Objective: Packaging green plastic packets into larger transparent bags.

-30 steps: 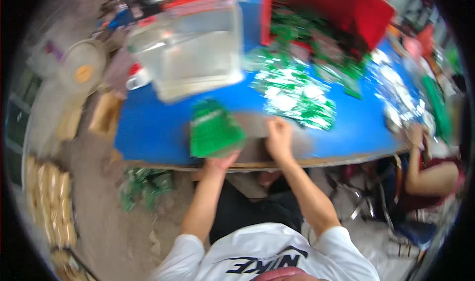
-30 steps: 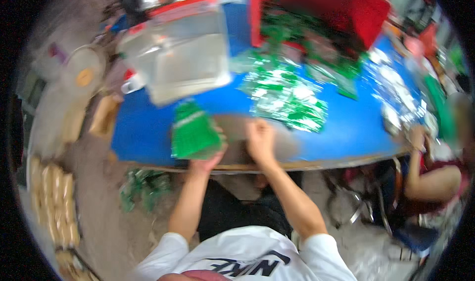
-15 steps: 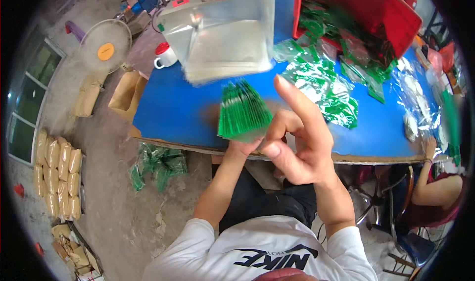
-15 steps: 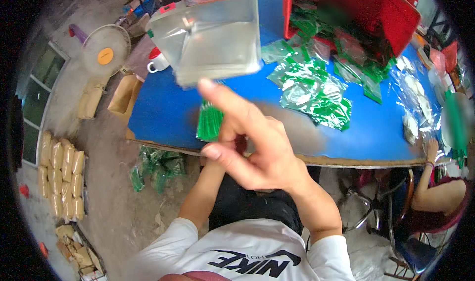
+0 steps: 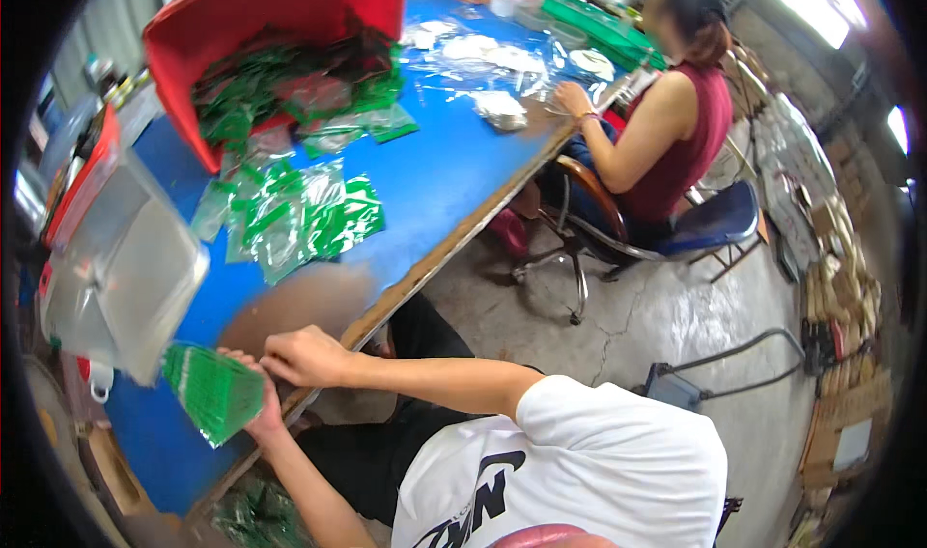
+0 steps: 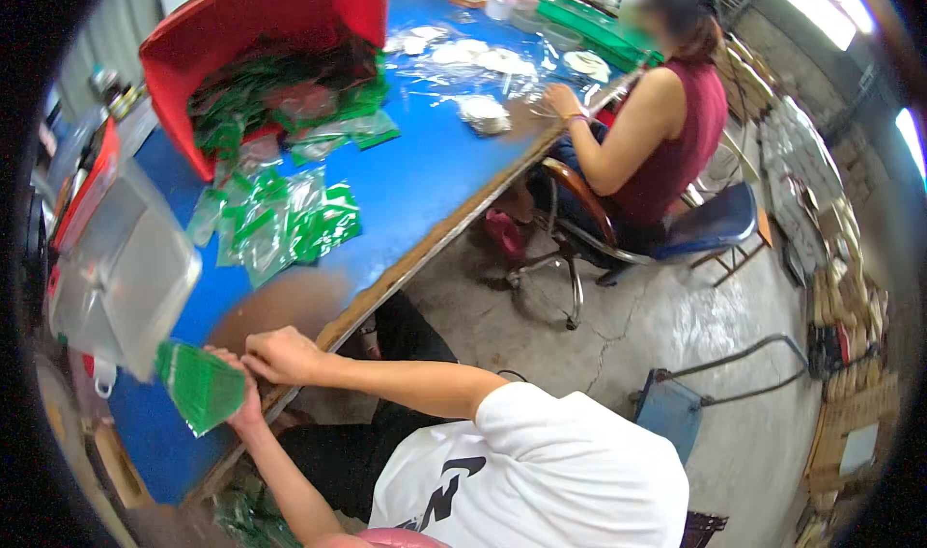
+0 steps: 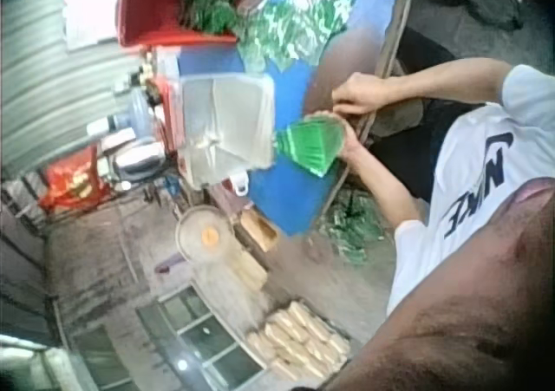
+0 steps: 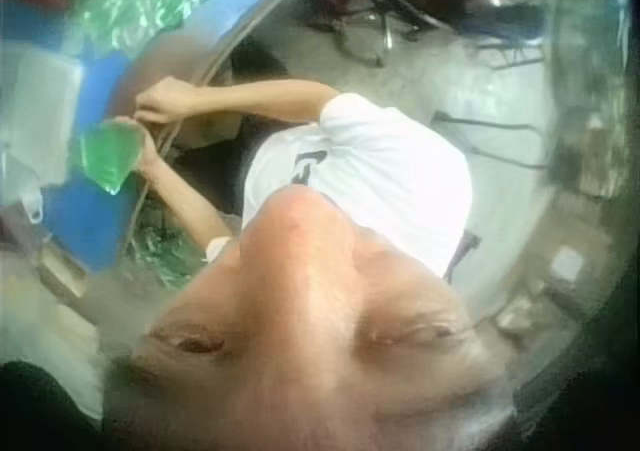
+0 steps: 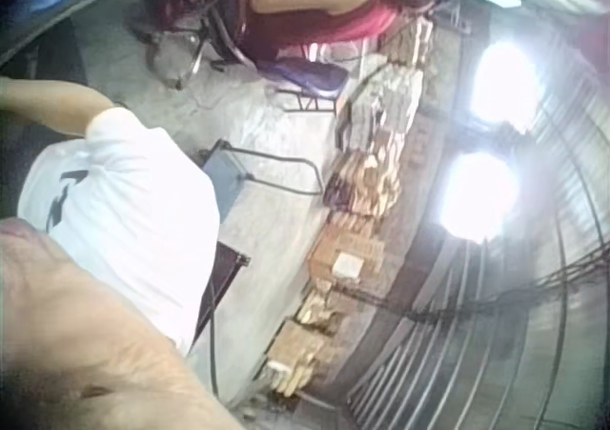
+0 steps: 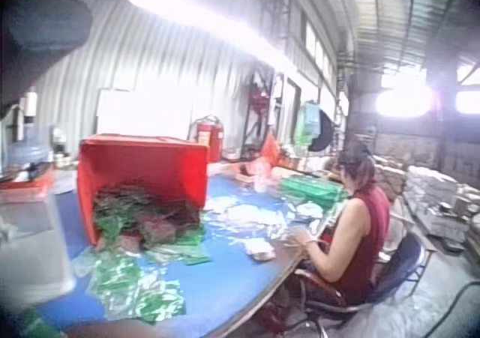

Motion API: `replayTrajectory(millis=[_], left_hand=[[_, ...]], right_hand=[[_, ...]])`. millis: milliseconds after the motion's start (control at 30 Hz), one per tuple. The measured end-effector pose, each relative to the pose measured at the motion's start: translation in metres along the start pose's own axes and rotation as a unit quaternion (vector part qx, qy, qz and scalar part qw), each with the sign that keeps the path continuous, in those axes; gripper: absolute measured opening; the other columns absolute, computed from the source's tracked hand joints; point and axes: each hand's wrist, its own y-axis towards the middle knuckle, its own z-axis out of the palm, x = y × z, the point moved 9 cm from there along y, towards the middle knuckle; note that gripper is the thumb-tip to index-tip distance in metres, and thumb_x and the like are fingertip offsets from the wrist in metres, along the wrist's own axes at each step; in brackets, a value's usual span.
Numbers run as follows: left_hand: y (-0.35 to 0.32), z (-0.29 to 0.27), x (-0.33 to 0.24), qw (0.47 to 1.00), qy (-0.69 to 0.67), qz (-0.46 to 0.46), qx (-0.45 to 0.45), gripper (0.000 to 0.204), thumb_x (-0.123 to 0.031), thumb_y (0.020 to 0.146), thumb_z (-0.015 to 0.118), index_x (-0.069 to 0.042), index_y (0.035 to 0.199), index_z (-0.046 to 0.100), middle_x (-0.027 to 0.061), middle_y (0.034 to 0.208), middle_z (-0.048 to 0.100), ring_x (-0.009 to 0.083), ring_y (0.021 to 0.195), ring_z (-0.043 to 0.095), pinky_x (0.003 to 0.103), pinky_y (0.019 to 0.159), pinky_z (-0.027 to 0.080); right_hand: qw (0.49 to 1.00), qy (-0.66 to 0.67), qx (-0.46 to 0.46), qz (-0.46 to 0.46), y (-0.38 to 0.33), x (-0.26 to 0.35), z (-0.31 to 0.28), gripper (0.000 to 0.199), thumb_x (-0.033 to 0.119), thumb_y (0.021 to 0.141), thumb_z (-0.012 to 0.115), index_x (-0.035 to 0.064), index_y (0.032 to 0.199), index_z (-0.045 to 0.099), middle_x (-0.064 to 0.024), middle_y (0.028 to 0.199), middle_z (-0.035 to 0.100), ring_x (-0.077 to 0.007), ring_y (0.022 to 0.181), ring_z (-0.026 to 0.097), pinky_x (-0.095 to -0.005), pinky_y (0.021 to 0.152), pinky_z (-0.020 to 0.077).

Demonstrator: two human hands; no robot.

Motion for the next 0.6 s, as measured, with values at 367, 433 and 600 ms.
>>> replayTrajectory(millis=[367, 433, 600], left_hand=[[0.008, 0.004, 0.006, 1.000, 0.006, -0.001, 0.008, 0.044, -0.019, 0.097, 0.054, 0.000, 0.136, 0.046, 0.0119, 0.118, 0.054, 0.0258, 0.113, 0.053, 0.042, 0.101, 0.044], [0.007, 0.001, 0.004, 1.000, -0.020, -0.005, 0.012, 0.043, -0.021, 0.098, 0.052, -0.001, 0.136, 0.046, 0.0119, 0.121, 0.054, 0.0251, 0.113, 0.052, 0.040, 0.099, 0.044], [0.004, -0.003, 0.001, 0.999, -0.031, -0.007, -0.002, 0.044, -0.021, 0.098, 0.052, 0.000, 0.136, 0.046, 0.0118, 0.121, 0.055, 0.0258, 0.114, 0.053, 0.040, 0.100, 0.044]], right_hand=[[1.000, 0.009, -0.015, -0.006, 0.001, 0.001, -0.006, 0.021, 0.021, 0.091, 0.066, 0.0015, 0.086, 0.061, -0.0175, 0.074, 0.065, -0.0389, 0.068, 0.064, -0.0464, 0.062, 0.0511], [1.000, 0.012, -0.018, -0.007, 0.001, 0.002, -0.006, 0.021, 0.021, 0.091, 0.065, 0.0014, 0.085, 0.061, -0.0175, 0.073, 0.064, -0.0390, 0.068, 0.064, -0.0465, 0.062, 0.0509], [1.000, 0.011, -0.016, -0.008, -0.001, 0.003, -0.005, 0.023, 0.022, 0.091, 0.065, 0.0013, 0.082, 0.059, -0.0177, 0.071, 0.063, -0.0394, 0.067, 0.063, -0.0473, 0.061, 0.0499]])
